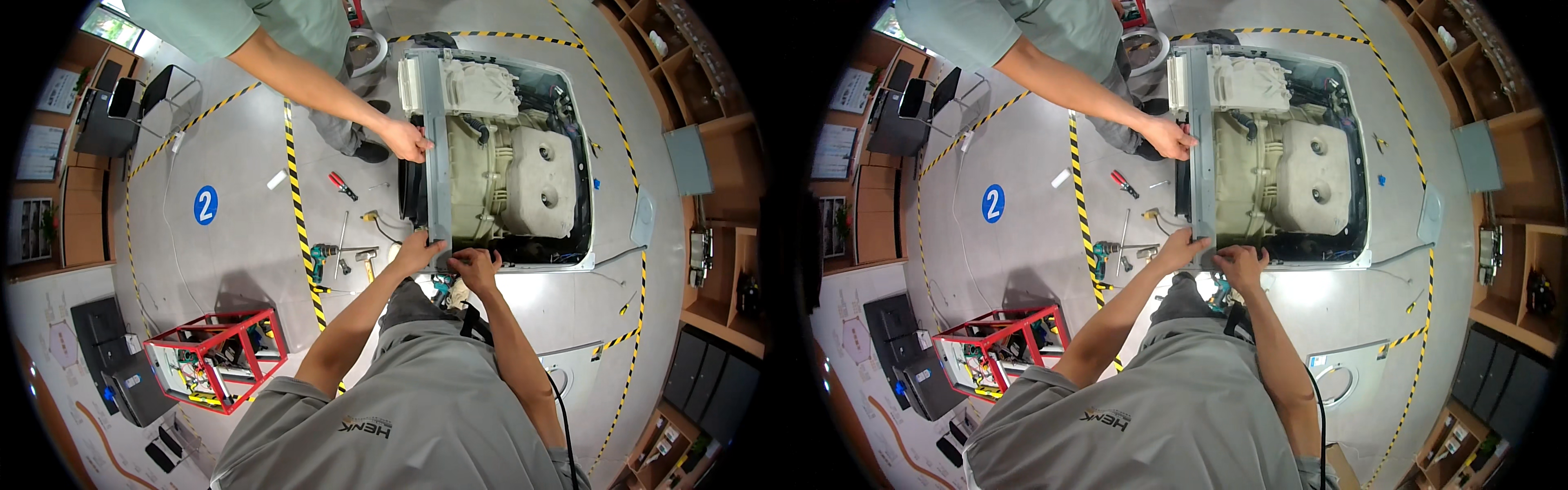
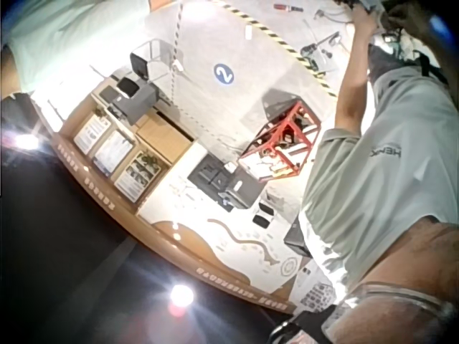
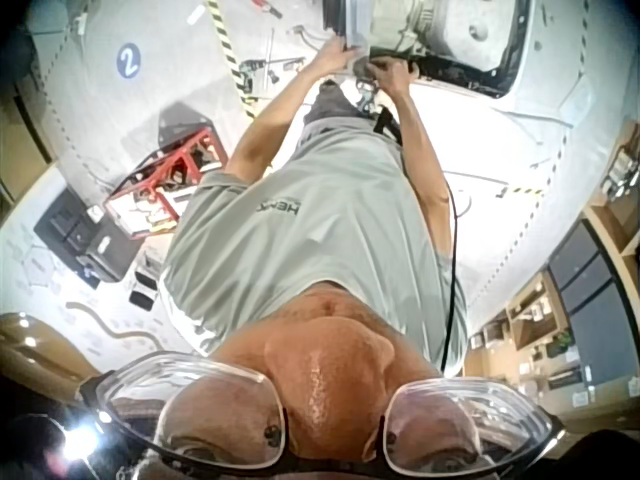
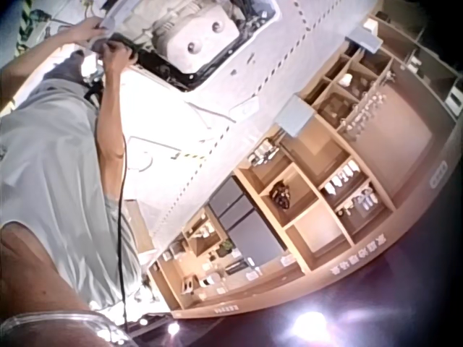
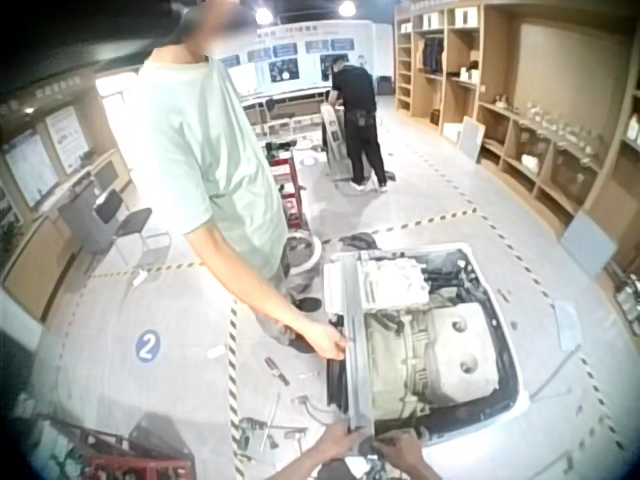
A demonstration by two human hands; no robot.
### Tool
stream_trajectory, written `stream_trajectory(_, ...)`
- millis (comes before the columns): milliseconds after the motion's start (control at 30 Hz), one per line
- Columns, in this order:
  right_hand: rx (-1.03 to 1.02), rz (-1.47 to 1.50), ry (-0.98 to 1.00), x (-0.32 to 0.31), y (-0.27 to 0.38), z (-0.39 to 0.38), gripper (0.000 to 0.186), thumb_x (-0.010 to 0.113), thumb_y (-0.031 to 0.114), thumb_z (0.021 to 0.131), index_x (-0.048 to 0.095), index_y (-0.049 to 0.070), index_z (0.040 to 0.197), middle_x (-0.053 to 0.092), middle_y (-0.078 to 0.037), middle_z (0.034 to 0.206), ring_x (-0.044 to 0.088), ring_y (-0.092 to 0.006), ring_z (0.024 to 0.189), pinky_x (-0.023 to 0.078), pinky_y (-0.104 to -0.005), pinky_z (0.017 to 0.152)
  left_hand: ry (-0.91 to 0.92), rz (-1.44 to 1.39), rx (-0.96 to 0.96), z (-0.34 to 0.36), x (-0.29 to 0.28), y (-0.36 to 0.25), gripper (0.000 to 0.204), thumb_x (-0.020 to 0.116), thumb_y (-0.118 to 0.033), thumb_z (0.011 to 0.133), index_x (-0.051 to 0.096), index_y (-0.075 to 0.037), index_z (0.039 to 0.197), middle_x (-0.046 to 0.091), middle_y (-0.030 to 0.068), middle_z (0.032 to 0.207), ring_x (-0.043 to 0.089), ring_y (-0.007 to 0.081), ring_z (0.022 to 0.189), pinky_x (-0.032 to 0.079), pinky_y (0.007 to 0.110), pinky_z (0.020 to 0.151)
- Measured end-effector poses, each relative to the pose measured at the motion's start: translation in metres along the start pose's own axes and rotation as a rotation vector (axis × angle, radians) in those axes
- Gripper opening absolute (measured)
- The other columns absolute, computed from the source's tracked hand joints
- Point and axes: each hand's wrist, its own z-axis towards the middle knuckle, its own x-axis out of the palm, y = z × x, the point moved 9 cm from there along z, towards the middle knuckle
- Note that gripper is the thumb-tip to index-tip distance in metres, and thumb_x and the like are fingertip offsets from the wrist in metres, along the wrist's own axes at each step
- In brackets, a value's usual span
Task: The person uses a power tool to remove a screw from the top component of a washing machine and then positions a metal frame piece along the front edge of the machine by hand.
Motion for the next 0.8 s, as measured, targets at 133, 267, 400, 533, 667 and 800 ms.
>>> stream_trajectory(133,-0.013,0.005,0.012,0.001,0.002,0.000,0.022,0.071,0.038,0.078,0.076,0.019,0.089,0.070,0.003,0.094,0.052,-0.0198,0.112,0.012,-0.0559,0.109,-0.028,0.026,0.014,-0.001,-0.003,-0.001,0.042,0.067,-0.035,0.085,0.066,0.004,0.100,0.068,0.0201,0.084,0.066,0.0292,0.079,0.049,0.039,0.071)
stream_trajectory(267,-0.010,0.016,0.037,0.002,-0.001,0.000,0.022,0.071,0.038,0.079,0.076,0.019,0.089,0.069,0.003,0.096,0.052,-0.0202,0.112,0.013,-0.0557,0.109,-0.012,0.000,-0.015,-0.002,-0.002,-0.003,0.042,0.067,-0.036,0.085,0.066,0.004,0.099,0.067,0.0205,0.082,0.066,0.0297,0.077,0.049,0.039,0.070)
stream_trajectory(400,-0.038,-0.002,0.010,0.000,0.005,-0.001,0.022,0.071,0.036,0.081,0.074,0.017,0.092,0.067,0.001,0.095,0.054,-0.0187,0.108,0.013,-0.0530,0.108,-0.034,0.040,0.000,-0.001,-0.004,-0.001,0.042,0.067,-0.036,0.085,0.066,0.005,0.098,0.067,0.0211,0.081,0.066,0.0314,0.076,0.049,0.039,0.069)
stream_trajectory(533,-0.043,0.017,0.022,0.003,0.003,0.000,0.021,0.070,0.036,0.080,0.075,0.019,0.091,0.068,0.002,0.094,0.054,-0.0184,0.106,0.014,-0.0544,0.109,-0.065,0.124,-0.008,0.000,-0.005,0.005,0.047,0.067,-0.041,0.084,0.066,0.004,0.095,0.066,0.0212,0.078,0.066,0.0326,0.075,0.049,0.040,0.068)
stream_trajectory(667,-0.052,-0.004,0.015,0.007,-0.005,0.005,0.021,0.071,0.037,0.079,0.075,0.020,0.090,0.069,0.003,0.094,0.055,-0.0190,0.105,0.015,-0.0545,0.109,-0.044,0.274,-0.046,0.000,-0.003,0.010,0.054,0.065,-0.049,0.084,0.066,0.004,0.093,0.065,0.0207,0.074,0.067,0.0326,0.073,0.049,0.040,0.066)
stream_trajectory(800,-0.071,-0.030,0.020,0.007,-0.002,0.004,0.026,0.069,0.040,0.082,0.075,0.017,0.092,0.071,-0.002,0.093,0.062,-0.0219,0.093,0.021,-0.0528,0.103,-0.003,0.090,-0.070,-0.007,-0.005,0.006,0.061,0.063,-0.057,0.084,0.066,0.004,0.085,0.065,0.0187,0.071,0.067,0.0311,0.071,0.049,0.040,0.064)
